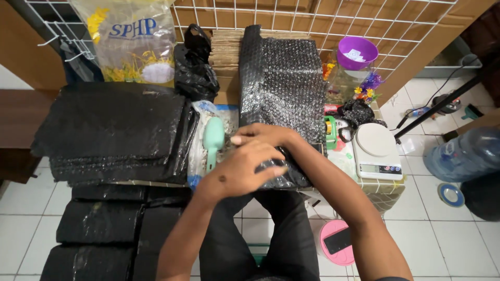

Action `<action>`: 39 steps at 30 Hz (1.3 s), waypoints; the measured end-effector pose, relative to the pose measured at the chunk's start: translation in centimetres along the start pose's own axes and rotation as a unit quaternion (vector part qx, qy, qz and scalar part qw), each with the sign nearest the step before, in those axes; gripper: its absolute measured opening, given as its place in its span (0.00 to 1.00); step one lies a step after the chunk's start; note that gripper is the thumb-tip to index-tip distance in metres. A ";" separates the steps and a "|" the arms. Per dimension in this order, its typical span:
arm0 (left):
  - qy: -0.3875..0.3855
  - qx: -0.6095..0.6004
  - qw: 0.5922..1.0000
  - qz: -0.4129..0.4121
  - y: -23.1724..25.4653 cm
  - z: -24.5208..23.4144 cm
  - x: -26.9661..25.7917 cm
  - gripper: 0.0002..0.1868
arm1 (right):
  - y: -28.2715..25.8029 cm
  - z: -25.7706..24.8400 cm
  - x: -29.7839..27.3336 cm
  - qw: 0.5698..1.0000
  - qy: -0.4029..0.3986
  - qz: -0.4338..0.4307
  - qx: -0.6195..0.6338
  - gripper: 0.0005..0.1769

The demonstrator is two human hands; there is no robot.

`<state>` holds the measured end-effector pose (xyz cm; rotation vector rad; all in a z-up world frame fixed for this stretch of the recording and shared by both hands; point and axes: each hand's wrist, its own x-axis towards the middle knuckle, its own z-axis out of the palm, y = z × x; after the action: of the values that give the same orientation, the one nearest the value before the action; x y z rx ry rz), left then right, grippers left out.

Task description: Wrapping a small box in bubble wrap and placing it into a black plastic shipping bag

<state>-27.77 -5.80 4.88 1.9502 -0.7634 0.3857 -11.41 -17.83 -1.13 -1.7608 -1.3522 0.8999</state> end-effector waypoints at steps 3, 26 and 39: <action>-0.126 0.141 0.981 -0.050 -3.0 2.6 -1.9 0.22 | 3.0 0.1 0.7 0.997 0.075 0.032 0.000 0.25; -0.055 0.398 0.915 -0.040 -7.9 7.4 -2.9 0.53 | -3.8 -4.8 -10.1 0.949 0.314 0.033 0.021 0.13; 0.000 0.098 0.989 -0.109 -8.4 3.3 -1.8 0.23 | 1.9 -1.6 -14.7 0.963 0.197 0.107 -0.150 0.19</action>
<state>-23.78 -5.27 -3.44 2.1930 -0.5192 0.3380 -12.13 -32.74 -0.60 -2.2100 -1.0906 0.4281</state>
